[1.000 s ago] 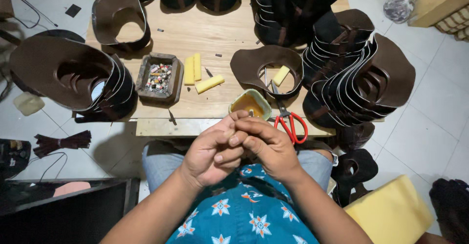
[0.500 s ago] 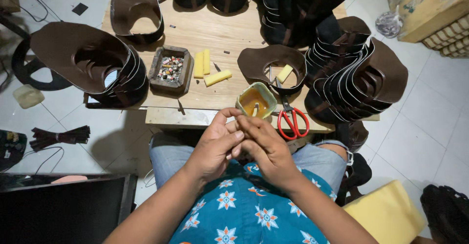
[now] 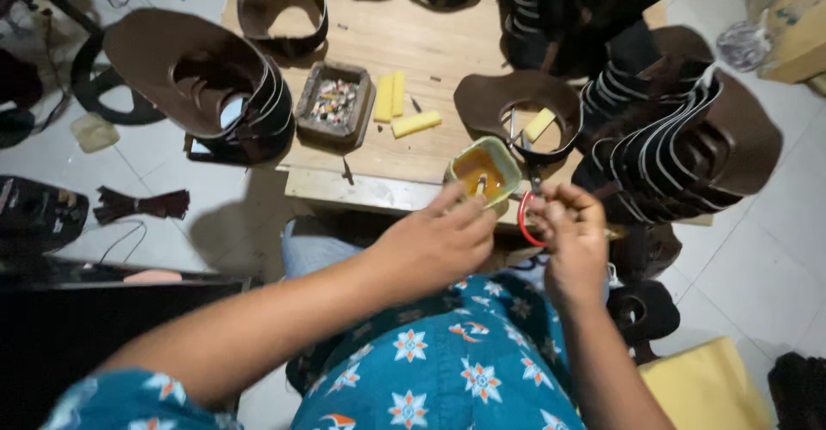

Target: The person holds a curved shoe upper component in one hand and uses a brush to apply adhesive from a small container onto its edges, working around the piece. They then set the treated piece with a stack of similar components and pick up the next piece to repeat the gluing.

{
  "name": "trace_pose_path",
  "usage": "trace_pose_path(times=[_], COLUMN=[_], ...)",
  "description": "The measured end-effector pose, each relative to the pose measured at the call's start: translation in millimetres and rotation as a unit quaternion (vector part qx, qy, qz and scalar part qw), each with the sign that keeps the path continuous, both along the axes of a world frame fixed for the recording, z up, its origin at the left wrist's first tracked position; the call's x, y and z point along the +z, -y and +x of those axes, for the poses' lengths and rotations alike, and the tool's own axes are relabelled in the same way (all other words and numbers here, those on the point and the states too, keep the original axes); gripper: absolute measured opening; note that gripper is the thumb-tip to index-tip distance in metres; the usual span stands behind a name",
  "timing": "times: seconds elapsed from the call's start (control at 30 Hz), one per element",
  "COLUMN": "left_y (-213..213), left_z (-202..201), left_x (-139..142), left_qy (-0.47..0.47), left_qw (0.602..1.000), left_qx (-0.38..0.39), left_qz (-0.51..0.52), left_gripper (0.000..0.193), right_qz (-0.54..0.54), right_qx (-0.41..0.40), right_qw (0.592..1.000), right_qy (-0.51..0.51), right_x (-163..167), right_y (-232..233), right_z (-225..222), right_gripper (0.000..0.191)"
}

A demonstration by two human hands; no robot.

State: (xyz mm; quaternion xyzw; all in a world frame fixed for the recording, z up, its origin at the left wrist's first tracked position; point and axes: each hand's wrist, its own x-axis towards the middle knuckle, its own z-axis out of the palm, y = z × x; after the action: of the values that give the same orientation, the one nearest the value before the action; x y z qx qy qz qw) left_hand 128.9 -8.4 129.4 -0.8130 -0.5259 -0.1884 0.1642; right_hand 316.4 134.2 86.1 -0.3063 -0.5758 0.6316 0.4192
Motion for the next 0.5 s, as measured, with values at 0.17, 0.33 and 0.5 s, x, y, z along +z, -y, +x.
trace_pose_path(times=[0.17,0.33,0.5], left_y=[-14.6,-58.6,-86.6], left_z=[31.6,124.4,179.2], left_x=[7.3,53.3,18.1], left_qy=[-0.17,-0.683,-0.793], left_qw=[0.942,0.352,-0.029], left_qx=[-0.096,0.107,0.116], left_qz=[-0.274,-0.631,-0.598], left_gripper=[0.029,0.068,0.083], right_qz=[0.08,0.329,0.355], right_qx=[0.263,0.429,0.483], right_qw=[0.96,0.786,0.74], right_qy=[0.051,0.3,0.306], right_x=[58.4,90.1,113.4], right_y=[17.3,44.9,83.6], right_z=[17.4,-11.4,-34.8], right_gripper=[0.082,0.102,0.122])
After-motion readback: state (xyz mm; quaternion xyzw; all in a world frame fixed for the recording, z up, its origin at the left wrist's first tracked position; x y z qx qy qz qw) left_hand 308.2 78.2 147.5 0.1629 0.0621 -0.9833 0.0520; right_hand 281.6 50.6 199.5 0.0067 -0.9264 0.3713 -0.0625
